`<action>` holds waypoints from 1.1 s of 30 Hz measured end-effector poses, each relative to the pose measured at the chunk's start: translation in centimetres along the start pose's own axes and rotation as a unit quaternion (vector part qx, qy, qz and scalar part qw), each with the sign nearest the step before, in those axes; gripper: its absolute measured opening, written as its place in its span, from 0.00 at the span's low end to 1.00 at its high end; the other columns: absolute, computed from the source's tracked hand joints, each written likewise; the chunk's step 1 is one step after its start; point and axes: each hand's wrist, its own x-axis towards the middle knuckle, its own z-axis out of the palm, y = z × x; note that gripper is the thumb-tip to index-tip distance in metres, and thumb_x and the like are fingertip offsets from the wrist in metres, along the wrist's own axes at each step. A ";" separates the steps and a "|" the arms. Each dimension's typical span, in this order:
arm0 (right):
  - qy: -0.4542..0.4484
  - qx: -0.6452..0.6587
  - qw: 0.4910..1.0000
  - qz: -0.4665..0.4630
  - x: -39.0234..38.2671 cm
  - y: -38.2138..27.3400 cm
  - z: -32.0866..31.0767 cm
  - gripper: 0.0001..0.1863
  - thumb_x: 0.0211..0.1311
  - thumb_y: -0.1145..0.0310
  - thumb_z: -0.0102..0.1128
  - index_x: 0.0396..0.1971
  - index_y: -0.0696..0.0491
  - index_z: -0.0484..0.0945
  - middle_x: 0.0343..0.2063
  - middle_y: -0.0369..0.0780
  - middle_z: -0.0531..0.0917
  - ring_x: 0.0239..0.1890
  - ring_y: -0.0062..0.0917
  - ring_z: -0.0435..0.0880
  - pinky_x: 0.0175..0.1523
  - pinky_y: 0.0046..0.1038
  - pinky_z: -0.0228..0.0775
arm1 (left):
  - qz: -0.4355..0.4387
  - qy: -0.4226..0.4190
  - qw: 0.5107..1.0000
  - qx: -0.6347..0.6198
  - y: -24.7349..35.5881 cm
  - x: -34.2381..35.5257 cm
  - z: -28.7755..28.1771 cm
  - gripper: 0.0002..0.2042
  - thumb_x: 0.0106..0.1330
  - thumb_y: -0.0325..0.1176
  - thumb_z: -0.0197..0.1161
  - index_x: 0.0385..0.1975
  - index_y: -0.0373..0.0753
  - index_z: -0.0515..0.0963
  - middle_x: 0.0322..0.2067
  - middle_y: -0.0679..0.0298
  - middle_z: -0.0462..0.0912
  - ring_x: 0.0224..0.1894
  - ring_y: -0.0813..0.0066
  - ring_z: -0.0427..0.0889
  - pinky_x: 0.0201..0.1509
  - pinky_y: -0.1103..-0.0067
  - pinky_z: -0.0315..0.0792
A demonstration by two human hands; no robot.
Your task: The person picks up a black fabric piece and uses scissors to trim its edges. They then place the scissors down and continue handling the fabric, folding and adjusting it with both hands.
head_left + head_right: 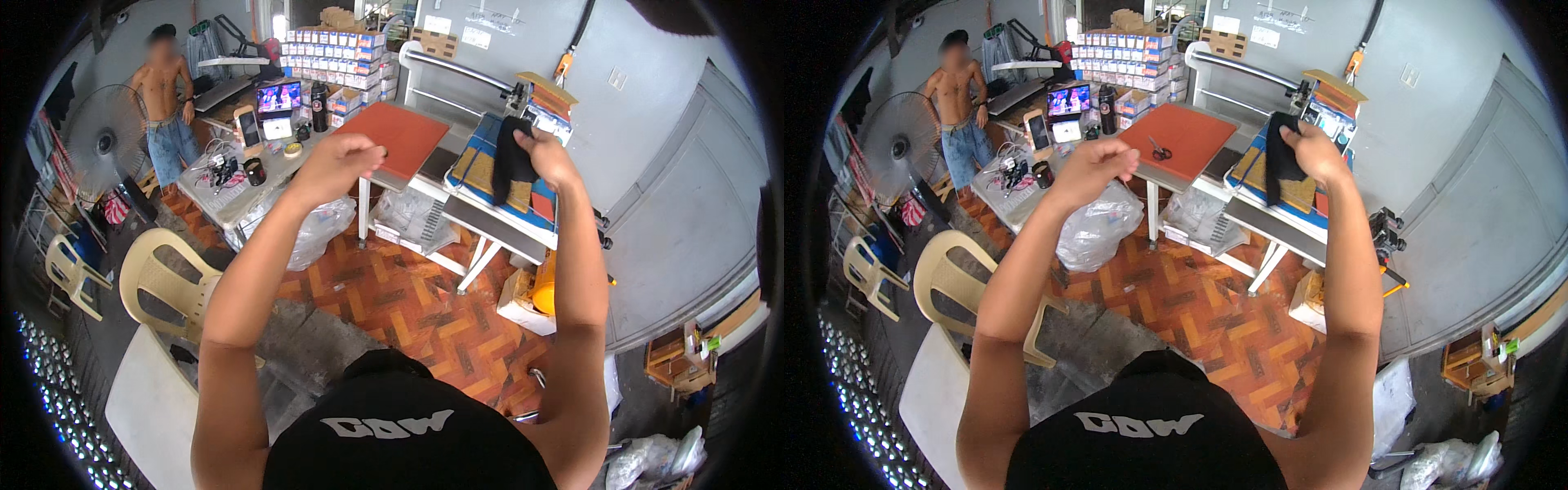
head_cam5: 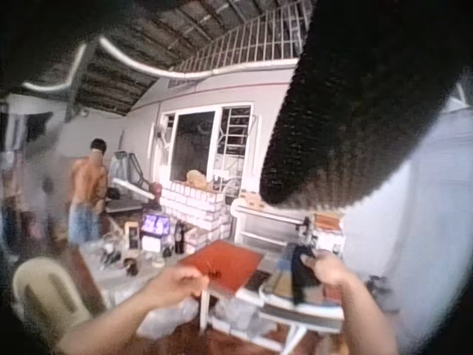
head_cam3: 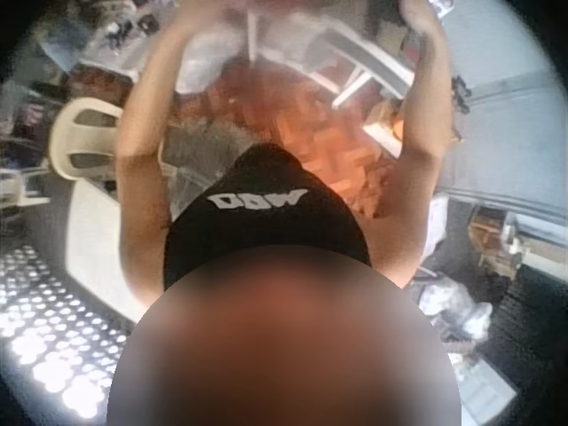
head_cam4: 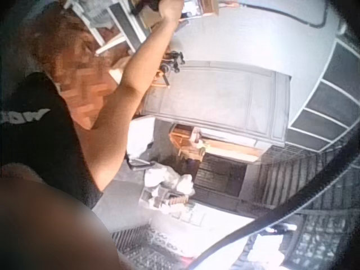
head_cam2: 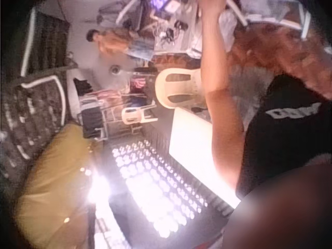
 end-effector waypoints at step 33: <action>-0.043 0.466 0.718 -0.516 -25.1 -20.1 14.3 0.04 0.53 0.76 0.67 0.29 0.51 0.81 0.30 0.41 0.85 0.24 0.26 0.80 0.27 0.25 0.71 | -0.001 0.070 0.966 0.248 -1.9 1.6 2.8 0.12 0.66 0.33 0.64 0.43 0.33 0.82 0.41 0.46 0.84 0.47 0.48 0.84 0.52 0.64 0.75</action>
